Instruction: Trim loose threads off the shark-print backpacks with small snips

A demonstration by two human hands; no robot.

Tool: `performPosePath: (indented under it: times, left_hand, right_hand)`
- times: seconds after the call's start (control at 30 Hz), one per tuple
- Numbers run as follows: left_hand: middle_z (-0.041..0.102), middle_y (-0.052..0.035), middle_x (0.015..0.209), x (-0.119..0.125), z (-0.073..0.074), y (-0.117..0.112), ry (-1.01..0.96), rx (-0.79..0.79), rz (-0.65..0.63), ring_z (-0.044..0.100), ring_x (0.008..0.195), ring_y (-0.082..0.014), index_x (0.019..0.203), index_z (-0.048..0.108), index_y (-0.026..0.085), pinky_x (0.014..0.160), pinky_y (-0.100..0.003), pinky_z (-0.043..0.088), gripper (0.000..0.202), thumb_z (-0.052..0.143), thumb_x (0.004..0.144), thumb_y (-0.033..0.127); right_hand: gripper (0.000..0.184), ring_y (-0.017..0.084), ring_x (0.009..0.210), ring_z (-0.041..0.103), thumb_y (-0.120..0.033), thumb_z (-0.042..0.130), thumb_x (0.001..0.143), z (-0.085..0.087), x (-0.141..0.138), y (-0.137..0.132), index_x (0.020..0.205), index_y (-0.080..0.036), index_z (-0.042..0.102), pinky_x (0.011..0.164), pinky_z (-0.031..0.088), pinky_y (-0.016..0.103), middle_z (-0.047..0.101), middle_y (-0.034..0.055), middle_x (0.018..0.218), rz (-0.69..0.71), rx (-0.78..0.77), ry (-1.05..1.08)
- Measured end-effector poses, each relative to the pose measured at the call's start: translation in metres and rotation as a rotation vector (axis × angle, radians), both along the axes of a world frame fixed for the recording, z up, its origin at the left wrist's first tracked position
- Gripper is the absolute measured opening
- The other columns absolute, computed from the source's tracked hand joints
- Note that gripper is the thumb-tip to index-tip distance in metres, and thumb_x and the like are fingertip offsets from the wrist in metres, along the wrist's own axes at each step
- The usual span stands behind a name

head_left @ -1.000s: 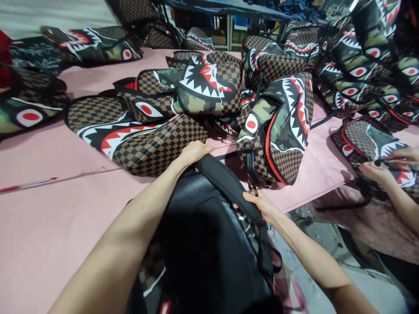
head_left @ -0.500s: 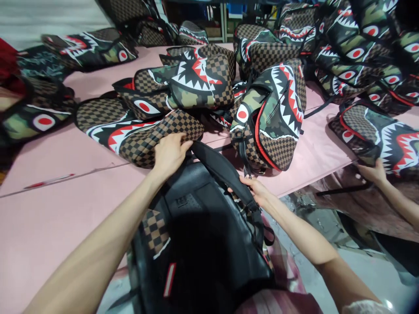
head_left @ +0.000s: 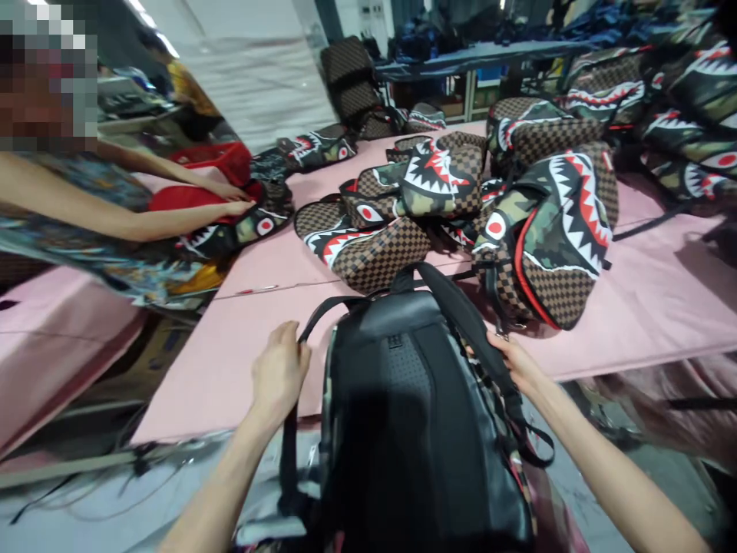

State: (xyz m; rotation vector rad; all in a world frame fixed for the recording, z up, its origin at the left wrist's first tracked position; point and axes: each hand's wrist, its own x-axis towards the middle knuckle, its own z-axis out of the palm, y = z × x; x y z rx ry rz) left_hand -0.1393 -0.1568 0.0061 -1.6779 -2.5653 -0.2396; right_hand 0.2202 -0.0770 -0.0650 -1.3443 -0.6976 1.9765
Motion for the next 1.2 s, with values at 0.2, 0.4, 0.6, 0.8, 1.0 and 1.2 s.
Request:
performPosePath:
  times: [0.2,0.4,0.6,0.8,1.0,1.2]
  left_hand:
    - [0.068,-0.0148,0.094,-0.046,-0.011,0.074,-0.132,0.031,0.008,0.063,0.088,-0.0271,0.109,0.062,0.013,0.077,-0.031,0.044,0.041,0.034,0.081,0.027]
    - [0.069,-0.0102,0.097,-0.066,-0.021,0.096,-0.318,0.115,-0.005,0.063,0.089,-0.0231,0.104,0.065,0.014,0.08,-0.027,0.043,0.04,0.039,0.079,0.028]
    - [0.068,-0.0085,0.101,-0.088,-0.038,0.11,-0.461,0.1,-0.109,0.062,0.093,-0.0221,0.102,0.067,0.016,0.083,-0.027,0.043,0.038,0.04,0.08,0.032]
    - [0.069,-0.0078,0.088,-0.091,-0.024,0.111,-0.534,0.024,-0.229,0.061,0.082,-0.0221,0.091,0.068,0.016,0.075,-0.029,0.044,0.04,0.037,0.083,0.04]
    - [0.061,-0.0033,0.059,-0.1,0.001,0.085,-1.238,-0.229,-0.246,0.05,0.049,-0.0122,0.075,0.064,0.01,0.048,-0.023,0.037,0.036,0.06,0.071,0.046]
    - [0.066,-0.0083,0.082,-0.1,-0.014,0.053,-1.673,-0.318,-0.286,0.059,0.069,-0.0151,0.095,0.065,0.01,0.062,-0.023,0.044,0.042,0.069,0.066,0.039]
  right_hand:
    - [0.036,0.02,0.054,0.061,-0.049,0.066,0.068,-0.021,0.016,-0.003,0.082,-0.016,0.069,0.048,0.047,0.029,0.069,0.0074,0.068,0.084,0.194,-0.208]
    - [0.039,0.025,0.078,0.063,-0.046,0.069,0.064,-0.005,0.011,0.004,0.089,-0.017,0.067,0.067,0.05,0.035,0.069,0.009,0.086,-0.006,0.417,-0.596]
    - [0.02,0.022,0.094,0.059,-0.025,0.059,0.077,0.053,-0.066,0.0,0.096,-0.025,0.066,0.082,0.046,0.033,0.063,0.006,0.103,0.059,1.206,-0.655]
    - [0.028,0.022,0.107,0.052,-0.021,0.05,0.082,0.051,-0.203,0.065,0.106,-0.028,0.063,0.099,0.034,0.038,0.061,0.0032,0.112,0.476,1.148,-0.428]
    - [0.027,0.016,0.085,0.056,-0.04,0.056,0.077,0.028,-0.281,0.133,0.084,-0.016,0.065,0.085,0.04,0.03,0.064,0.0017,0.083,0.861,0.863,-0.014]
    - [0.032,0.01,0.062,0.043,-0.046,0.06,0.069,0.012,-0.284,0.127,0.062,-0.016,0.054,0.063,0.035,0.022,0.048,-0.0042,0.06,0.686,0.839,-0.01]
